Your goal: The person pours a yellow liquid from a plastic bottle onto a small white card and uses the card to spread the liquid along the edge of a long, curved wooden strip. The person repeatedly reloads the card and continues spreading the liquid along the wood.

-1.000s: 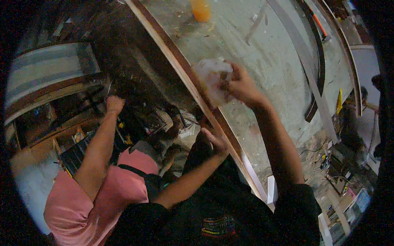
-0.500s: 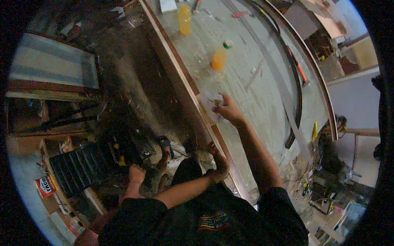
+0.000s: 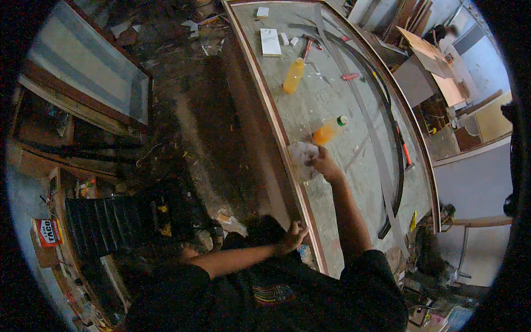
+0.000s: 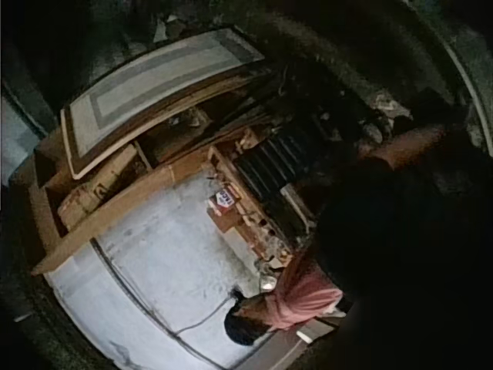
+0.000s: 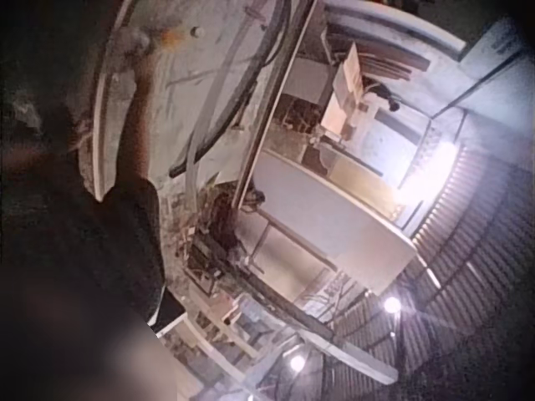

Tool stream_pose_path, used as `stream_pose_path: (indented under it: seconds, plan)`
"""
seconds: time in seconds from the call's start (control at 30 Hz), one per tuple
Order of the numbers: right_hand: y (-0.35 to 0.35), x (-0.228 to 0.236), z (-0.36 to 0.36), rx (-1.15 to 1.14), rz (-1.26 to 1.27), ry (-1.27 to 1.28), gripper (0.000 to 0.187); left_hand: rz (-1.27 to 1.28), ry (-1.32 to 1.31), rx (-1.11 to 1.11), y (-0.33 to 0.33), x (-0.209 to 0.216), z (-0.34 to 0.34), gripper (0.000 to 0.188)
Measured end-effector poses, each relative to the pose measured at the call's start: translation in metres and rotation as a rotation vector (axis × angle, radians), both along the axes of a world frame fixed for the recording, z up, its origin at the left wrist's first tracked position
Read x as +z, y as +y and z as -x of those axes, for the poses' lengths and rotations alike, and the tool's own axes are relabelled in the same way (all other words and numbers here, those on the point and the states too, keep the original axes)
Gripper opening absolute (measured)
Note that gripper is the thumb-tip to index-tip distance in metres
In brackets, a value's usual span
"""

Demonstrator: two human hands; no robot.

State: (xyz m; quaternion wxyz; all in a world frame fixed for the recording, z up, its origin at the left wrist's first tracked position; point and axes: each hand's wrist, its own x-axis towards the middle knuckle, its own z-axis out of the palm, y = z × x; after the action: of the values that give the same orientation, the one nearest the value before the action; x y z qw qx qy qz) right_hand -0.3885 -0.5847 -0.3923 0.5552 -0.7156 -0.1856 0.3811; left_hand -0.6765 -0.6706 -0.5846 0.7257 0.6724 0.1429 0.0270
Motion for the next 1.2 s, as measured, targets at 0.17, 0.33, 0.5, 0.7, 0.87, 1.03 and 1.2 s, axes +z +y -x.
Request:
stream_pose_path:
  seconds: [0.17, 0.33, 0.5, 0.7, 0.87, 1.03, 1.2]
  plan:
    - [0.025, 0.023, -0.016, -0.220, -0.177, -0.032, 0.056, 0.027, 0.115, 0.245, 0.123, 0.100, -0.028, 0.077]
    - [0.081, 0.021, -0.040, -0.094, 0.371, -0.368, 0.067, 0.172, -0.009, 0.445, 0.234, 0.118, -0.084, 0.079]
    - [0.119, -0.015, -0.069, -0.067, 0.196, -0.229, 0.066, -0.005, -0.046, 0.566, 0.353, 0.098, -0.136, 0.068]
    - [0.118, -0.010, -0.062, -0.213, 0.353, 0.045, 0.052, 0.022, 0.026, 0.547, 0.499, 0.073, -0.168, 0.057]
    - [0.171, 0.056, -0.055, 0.000, 0.449, -0.410, 0.044, -0.100, 0.032, 0.440, 0.594, 0.070, -0.211, 0.052]
    - [0.274, 0.112, -0.098, -0.318, 0.211, -0.344, 0.047, 0.052, 0.070, 0.401, 0.631, 0.097, -0.269, 0.045]
    - [0.376, 0.121, -0.146, -0.759, -0.330, 0.080, 0.049, 0.051, 0.123, 0.304, 0.669, 0.107, -0.320, 0.043]
